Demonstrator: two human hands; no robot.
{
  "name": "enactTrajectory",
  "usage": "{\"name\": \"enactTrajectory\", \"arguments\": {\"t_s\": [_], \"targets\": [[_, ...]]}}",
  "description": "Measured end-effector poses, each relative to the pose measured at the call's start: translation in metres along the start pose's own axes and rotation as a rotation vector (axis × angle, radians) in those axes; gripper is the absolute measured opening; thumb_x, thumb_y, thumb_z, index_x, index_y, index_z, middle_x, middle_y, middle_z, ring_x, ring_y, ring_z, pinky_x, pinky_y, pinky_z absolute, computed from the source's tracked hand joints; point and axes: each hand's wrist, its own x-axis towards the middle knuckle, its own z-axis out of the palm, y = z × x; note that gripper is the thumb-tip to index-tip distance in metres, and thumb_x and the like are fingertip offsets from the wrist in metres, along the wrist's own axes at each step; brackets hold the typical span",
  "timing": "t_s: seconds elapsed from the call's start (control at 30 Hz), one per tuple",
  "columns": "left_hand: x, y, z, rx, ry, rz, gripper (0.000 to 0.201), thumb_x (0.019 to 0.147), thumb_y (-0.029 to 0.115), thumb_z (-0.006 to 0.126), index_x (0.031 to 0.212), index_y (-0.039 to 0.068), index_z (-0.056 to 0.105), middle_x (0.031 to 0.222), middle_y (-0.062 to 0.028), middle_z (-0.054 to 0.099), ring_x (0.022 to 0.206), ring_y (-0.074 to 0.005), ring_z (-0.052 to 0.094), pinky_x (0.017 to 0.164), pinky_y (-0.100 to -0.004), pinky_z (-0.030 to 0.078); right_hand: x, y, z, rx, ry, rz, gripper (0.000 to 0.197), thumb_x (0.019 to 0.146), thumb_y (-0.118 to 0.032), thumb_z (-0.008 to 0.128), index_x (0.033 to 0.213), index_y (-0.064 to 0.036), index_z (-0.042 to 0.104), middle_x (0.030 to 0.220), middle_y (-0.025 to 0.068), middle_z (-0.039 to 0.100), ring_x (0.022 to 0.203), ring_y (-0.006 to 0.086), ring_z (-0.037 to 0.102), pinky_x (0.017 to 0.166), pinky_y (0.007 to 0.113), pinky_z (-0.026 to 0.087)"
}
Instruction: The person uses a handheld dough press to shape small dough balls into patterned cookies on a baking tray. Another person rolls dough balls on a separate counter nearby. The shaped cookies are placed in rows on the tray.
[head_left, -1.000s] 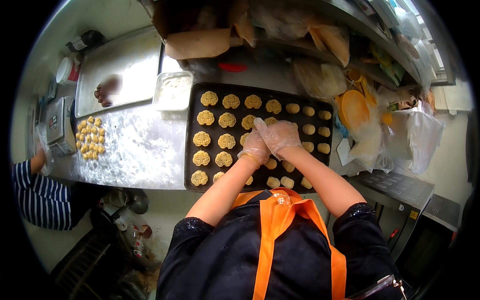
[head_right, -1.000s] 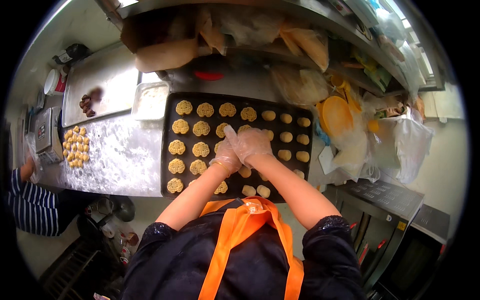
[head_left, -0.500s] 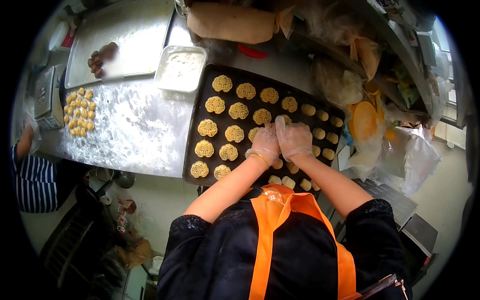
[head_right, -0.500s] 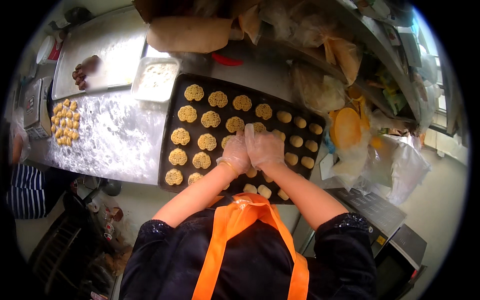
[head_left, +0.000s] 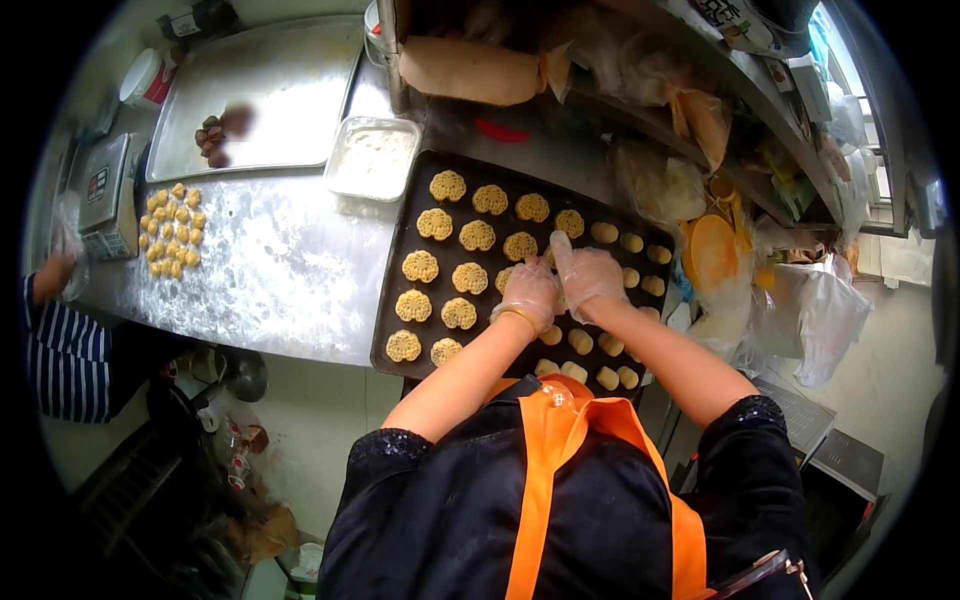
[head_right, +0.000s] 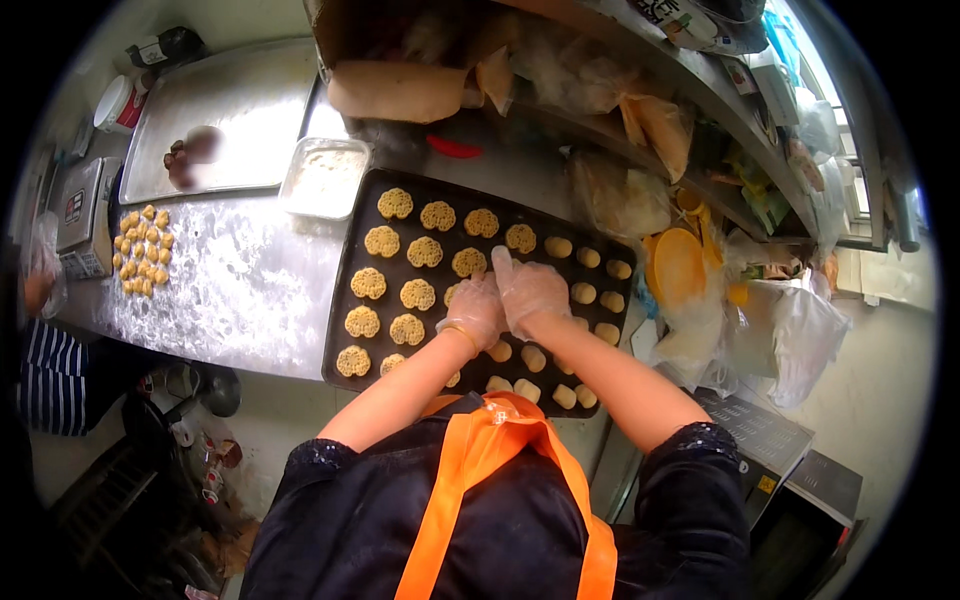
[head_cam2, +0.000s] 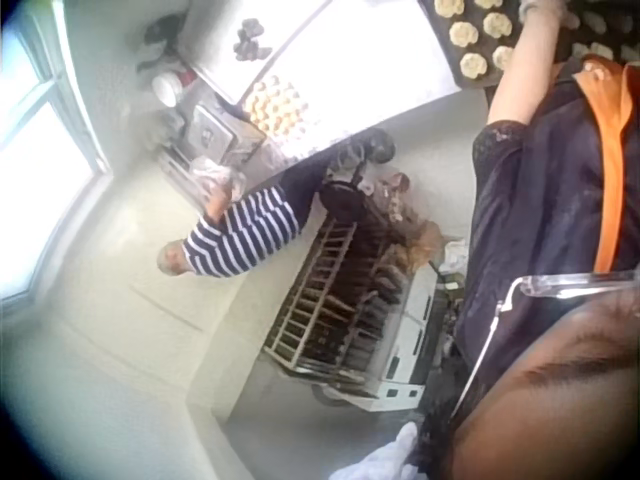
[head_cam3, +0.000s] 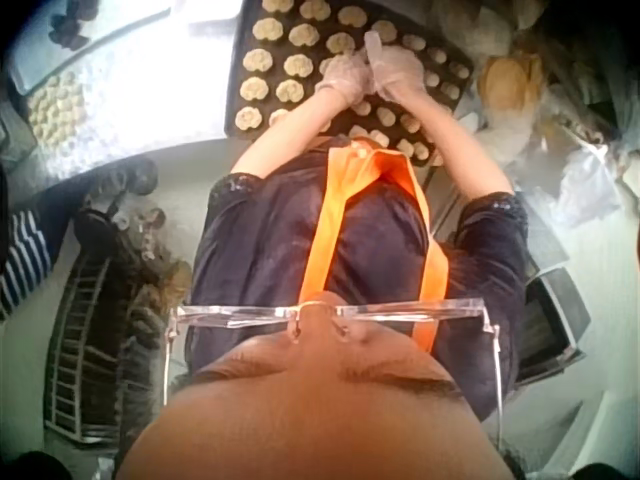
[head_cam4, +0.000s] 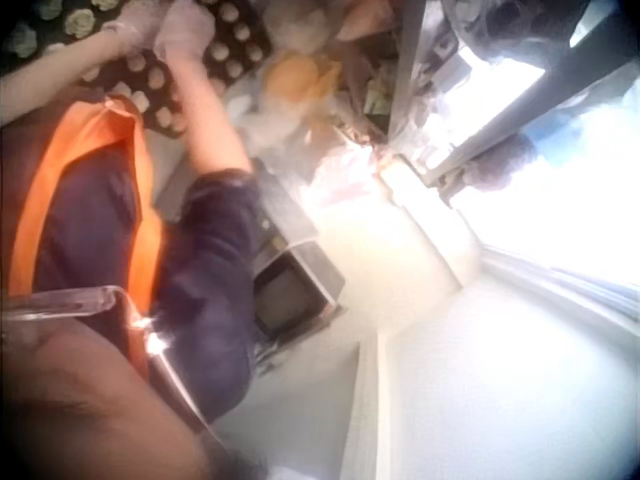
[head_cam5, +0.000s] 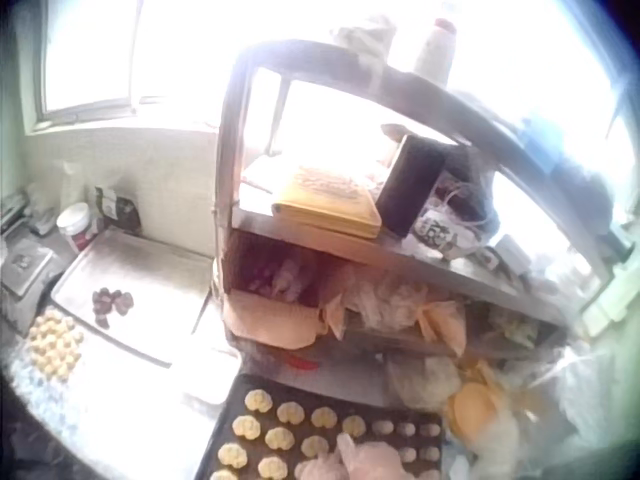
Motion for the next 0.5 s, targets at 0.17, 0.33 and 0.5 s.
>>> {"name": "enactTrajectory", "arguments": {"t_s": [0.17, 0.33, 0.5], "targets": [[-0.001, -0.001, 0.003, -0.144, 0.068, 0.001, 0.070, 0.081, 0.015, 0.077, 0.141, -0.009, 0.050, 0.128, -0.0243, 0.068, 0.120, -0.0394, 0.062, 0.101, -0.0442, 0.051, 0.003, -0.003, 0.031, -0.009, 0.114, -0.034, 0.059, 0.093, -0.013, 0.066, 0.147, -0.0075, 0.041, 0.096, 0.0217, 0.075, 0.088, 0.0420, 0.074, 0.075, 0.049, 0.061], [-0.010, -0.004, 0.007, -0.120, 0.048, -0.008, 0.064, 0.080, 0.015, 0.077, 0.136, -0.007, 0.054, 0.124, -0.0241, 0.069, 0.122, -0.0388, 0.061, 0.102, -0.0431, 0.052, 0.006, -0.008, 0.035, -0.004, 0.053, -0.024, 0.058, 0.092, -0.013, 0.064, 0.146, -0.0098, 0.043, 0.103, 0.0158, 0.077, 0.094, 0.0360, 0.077, 0.086, 0.050, 0.059], [-0.005, 0.002, -0.014, -0.063, -0.011, 0.032, 0.063, 0.080, 0.014, 0.078, 0.135, -0.005, 0.056, 0.125, -0.0217, 0.070, 0.123, -0.0385, 0.061, 0.104, -0.0436, 0.050, 0.005, -0.005, 0.027, 0.044, 0.086, 0.005, 0.056, 0.094, -0.013, 0.062, 0.147, -0.0092, 0.043, 0.107, 0.0198, 0.076, 0.104, 0.0371, 0.075, 0.086, 0.049, 0.060]]}}
